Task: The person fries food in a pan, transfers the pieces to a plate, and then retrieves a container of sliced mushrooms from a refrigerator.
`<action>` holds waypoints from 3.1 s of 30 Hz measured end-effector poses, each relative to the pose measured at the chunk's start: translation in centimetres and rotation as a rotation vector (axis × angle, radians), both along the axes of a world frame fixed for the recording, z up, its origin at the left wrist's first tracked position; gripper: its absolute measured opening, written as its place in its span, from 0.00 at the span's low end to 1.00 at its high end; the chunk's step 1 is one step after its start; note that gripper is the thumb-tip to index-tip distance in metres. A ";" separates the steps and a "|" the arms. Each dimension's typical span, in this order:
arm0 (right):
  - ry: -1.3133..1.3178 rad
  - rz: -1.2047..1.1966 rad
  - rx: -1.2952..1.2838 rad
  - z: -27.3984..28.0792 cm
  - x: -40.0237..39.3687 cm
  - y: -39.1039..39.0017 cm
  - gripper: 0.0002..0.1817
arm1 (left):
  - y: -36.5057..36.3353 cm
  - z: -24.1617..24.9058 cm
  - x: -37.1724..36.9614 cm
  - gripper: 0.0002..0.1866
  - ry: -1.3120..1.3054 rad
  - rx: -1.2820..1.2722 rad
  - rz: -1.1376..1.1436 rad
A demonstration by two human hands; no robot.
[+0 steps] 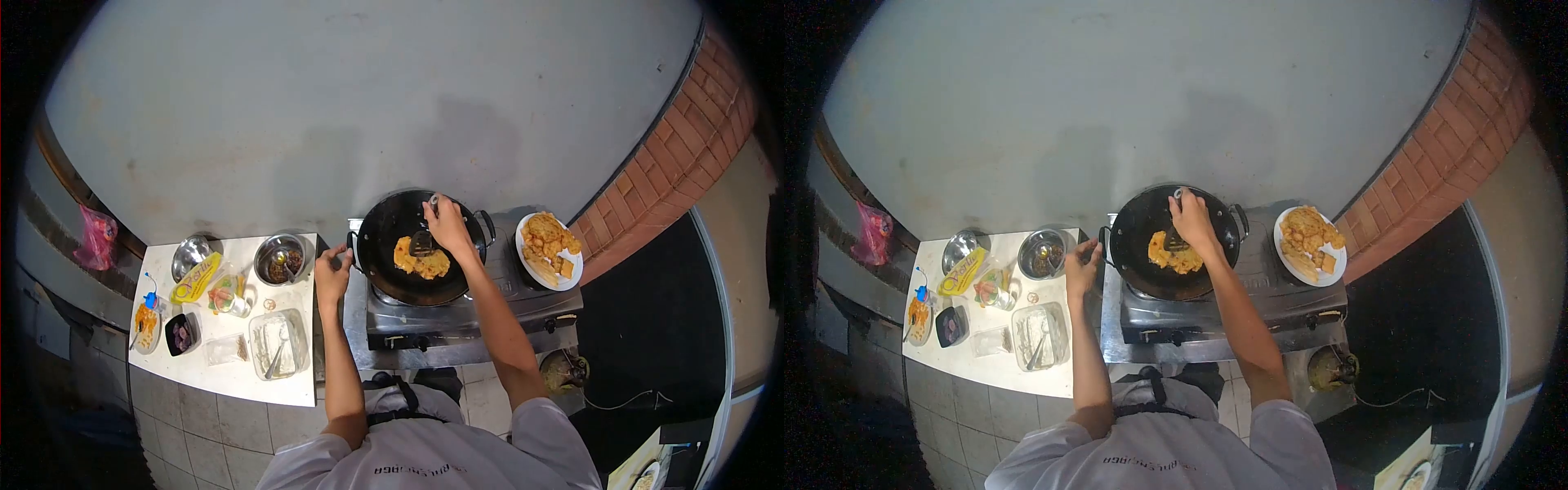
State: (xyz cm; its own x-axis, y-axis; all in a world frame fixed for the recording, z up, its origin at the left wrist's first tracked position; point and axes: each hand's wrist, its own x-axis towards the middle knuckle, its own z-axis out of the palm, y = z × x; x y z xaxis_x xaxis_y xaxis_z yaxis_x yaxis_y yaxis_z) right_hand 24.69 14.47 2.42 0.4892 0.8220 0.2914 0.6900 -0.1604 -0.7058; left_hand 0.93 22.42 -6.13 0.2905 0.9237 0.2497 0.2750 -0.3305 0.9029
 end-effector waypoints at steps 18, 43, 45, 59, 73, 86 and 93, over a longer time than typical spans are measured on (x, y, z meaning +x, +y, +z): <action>-0.019 -0.021 0.074 0.5 -1.0 -0.7 0.12 | -0.6 1.5 0.3 0.17 0.016 -0.058 -0.007; -0.013 -0.030 0.180 0.4 -3.1 -1.8 0.12 | -0.4 1.0 0.3 0.16 0.013 -0.025 -0.023; -0.018 -0.072 0.044 0.8 -3.5 -1.9 0.11 | -0.4 0.9 0.5 0.15 0.007 -0.013 -0.018; -0.005 -0.075 0.102 1.0 -4.2 -2.6 0.12 | -0.5 0.3 0.2 0.16 -0.013 -0.089 -0.032; 0.036 -0.087 0.064 1.2 -4.6 -2.6 0.12 | -0.5 0.3 -0.5 0.17 0.000 -0.118 -0.047; -0.087 -0.111 0.054 0.2 -5.6 -2.3 0.12 | -0.3 0.5 0.0 0.16 -0.039 0.025 -0.007; -0.023 -0.139 0.174 0.5 -3.8 -2.6 0.11 | -1.4 1.8 0.1 0.15 -0.051 -0.081 -0.055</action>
